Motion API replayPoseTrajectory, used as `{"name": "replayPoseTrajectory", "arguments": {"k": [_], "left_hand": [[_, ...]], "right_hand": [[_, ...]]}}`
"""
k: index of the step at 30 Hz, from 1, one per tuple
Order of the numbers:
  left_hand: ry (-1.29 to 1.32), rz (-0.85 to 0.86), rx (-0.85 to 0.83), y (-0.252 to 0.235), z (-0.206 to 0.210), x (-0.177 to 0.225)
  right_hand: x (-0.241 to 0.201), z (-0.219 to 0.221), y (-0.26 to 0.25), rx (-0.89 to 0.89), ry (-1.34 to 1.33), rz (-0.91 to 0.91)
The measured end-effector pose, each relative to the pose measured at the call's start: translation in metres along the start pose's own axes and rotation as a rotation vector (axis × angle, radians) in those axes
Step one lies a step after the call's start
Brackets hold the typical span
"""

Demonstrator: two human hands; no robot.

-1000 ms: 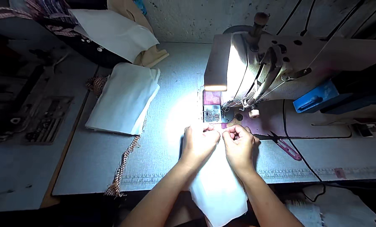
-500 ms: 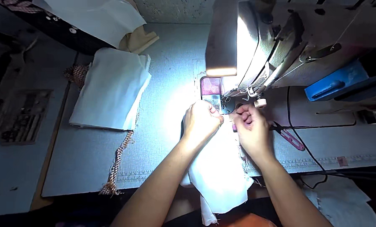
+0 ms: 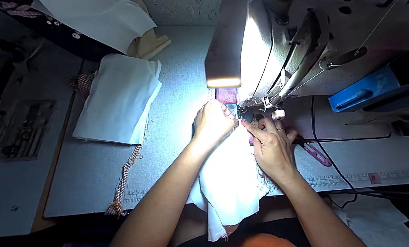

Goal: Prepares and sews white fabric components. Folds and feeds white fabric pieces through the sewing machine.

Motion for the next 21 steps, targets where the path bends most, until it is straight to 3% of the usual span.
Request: {"name": "replayPoseTrajectory", "arguments": {"k": [7, 21], "left_hand": [[-0.001, 0.01, -0.001, -0.0029, -0.0026, 0.0014], [0.037, 0.067, 0.04, -0.0089, -0.0004, 0.0001]], "right_hand": [[0.0054, 0.0037, 0.0022, 0.077, -0.052, -0.119], [0.0044, 0.0069, 0.0016, 0.086, -0.018, -0.037]]}}
Point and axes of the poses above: each hand's wrist, its own y-axis away from the middle knuckle, its own z-axis out of the palm, x = y × z, the point moved 2 cm from there along -y, towards the middle knuckle, and after that the axes turned 13 degrees about -y, right-handed, at the moved point
